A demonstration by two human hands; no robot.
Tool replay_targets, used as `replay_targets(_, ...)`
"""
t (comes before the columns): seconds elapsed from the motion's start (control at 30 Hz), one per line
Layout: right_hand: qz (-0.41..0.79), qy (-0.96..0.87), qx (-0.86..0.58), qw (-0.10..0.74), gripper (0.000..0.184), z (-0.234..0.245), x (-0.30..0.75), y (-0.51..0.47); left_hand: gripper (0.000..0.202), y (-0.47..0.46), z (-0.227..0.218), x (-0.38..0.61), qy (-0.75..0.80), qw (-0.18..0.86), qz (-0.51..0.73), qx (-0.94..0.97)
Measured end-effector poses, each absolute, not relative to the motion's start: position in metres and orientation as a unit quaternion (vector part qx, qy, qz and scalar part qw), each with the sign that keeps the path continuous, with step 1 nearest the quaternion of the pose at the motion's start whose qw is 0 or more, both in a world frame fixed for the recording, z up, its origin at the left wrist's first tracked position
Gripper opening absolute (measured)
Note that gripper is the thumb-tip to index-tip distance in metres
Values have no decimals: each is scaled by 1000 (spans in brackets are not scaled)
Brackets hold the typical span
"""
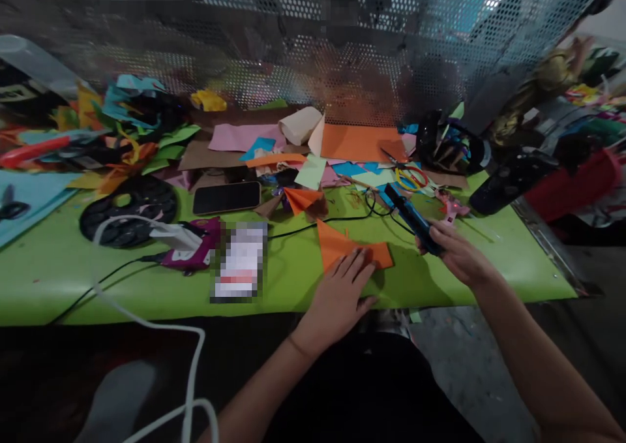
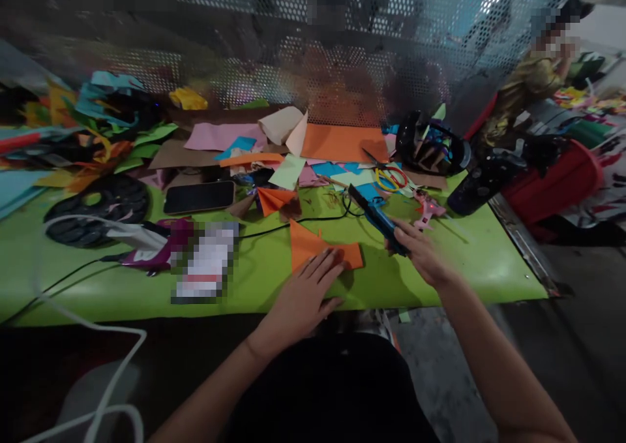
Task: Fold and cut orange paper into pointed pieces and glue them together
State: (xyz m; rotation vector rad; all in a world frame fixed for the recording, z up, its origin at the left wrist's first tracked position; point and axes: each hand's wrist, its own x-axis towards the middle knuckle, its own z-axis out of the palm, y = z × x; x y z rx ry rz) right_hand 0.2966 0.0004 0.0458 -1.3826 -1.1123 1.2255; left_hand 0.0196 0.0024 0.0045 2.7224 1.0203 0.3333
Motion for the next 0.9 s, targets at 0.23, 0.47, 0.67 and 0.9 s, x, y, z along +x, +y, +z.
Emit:
replay_targets(0.23, 245, -671, -631, 304, 40, 35, 329, -17, 69, 2, 7, 21, 341, 76, 94, 932)
replay_targets(0.47, 160, -730, -630, 212, 37, 32, 338, -32, 72, 2, 7, 22, 346, 63, 82, 932)
replay_targets(0.67, 177, -745, -610, 205, 36, 30, 341, -42, 70, 1, 8, 23, 350, 59, 86, 931)
replay_targets(0.9, 216, -748, -594, 202, 36, 32, 344, -50, 70, 2, 9, 24, 352, 67, 75, 931)
